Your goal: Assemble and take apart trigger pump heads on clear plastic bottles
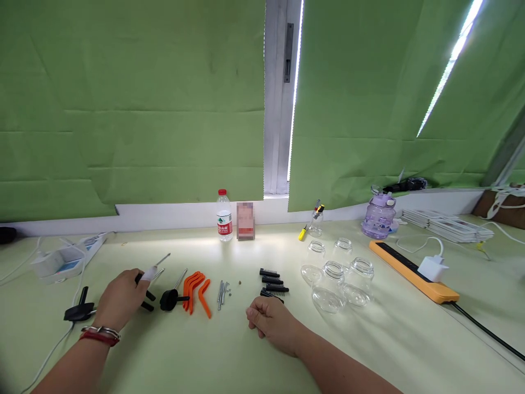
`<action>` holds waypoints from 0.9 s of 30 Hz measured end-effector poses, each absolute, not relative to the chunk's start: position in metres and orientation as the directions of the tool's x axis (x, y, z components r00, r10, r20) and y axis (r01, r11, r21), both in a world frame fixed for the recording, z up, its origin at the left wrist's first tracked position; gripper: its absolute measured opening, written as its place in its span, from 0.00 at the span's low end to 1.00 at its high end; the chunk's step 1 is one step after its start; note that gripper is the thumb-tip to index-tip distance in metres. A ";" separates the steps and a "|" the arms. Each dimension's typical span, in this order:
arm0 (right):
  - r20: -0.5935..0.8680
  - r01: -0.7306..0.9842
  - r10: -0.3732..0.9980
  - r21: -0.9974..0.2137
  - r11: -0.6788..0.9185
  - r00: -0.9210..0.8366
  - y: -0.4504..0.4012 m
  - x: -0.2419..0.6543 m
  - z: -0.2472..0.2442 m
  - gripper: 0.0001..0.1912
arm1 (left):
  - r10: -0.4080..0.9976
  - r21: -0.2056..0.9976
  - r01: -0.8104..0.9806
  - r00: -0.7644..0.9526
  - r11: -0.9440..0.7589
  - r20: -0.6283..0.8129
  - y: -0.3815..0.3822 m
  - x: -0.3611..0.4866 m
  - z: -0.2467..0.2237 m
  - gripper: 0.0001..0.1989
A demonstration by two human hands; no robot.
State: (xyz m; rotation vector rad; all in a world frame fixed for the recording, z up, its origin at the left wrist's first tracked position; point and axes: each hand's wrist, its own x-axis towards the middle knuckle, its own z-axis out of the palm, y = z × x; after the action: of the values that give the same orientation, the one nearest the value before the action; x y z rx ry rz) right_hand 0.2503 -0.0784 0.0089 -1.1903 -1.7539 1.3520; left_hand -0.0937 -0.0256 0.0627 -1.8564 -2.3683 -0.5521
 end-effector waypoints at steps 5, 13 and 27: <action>-0.047 0.286 0.911 -0.955 0.079 -0.410 -0.078 0.251 0.008 0.17 | 0.956 0.040 0.981 -0.193 0.189 0.221 -0.021 -0.099 0.049 0.16; -0.046 0.276 0.910 -0.958 0.077 -0.411 -0.077 0.252 0.005 0.17 | 0.958 0.031 0.983 -0.181 0.179 0.224 -0.023 -0.093 0.046 0.18; -0.044 0.281 0.911 -0.956 0.080 -0.411 -0.076 0.252 0.001 0.17 | 0.956 0.005 0.981 -0.189 0.193 0.224 -0.026 -0.095 0.053 0.19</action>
State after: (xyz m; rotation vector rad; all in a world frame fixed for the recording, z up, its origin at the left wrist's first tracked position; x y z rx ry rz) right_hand 0.2518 -0.0756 0.0006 -1.1806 -1.7632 1.3485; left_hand -0.0947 -0.0264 0.0527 -1.8808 -2.2886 -0.2191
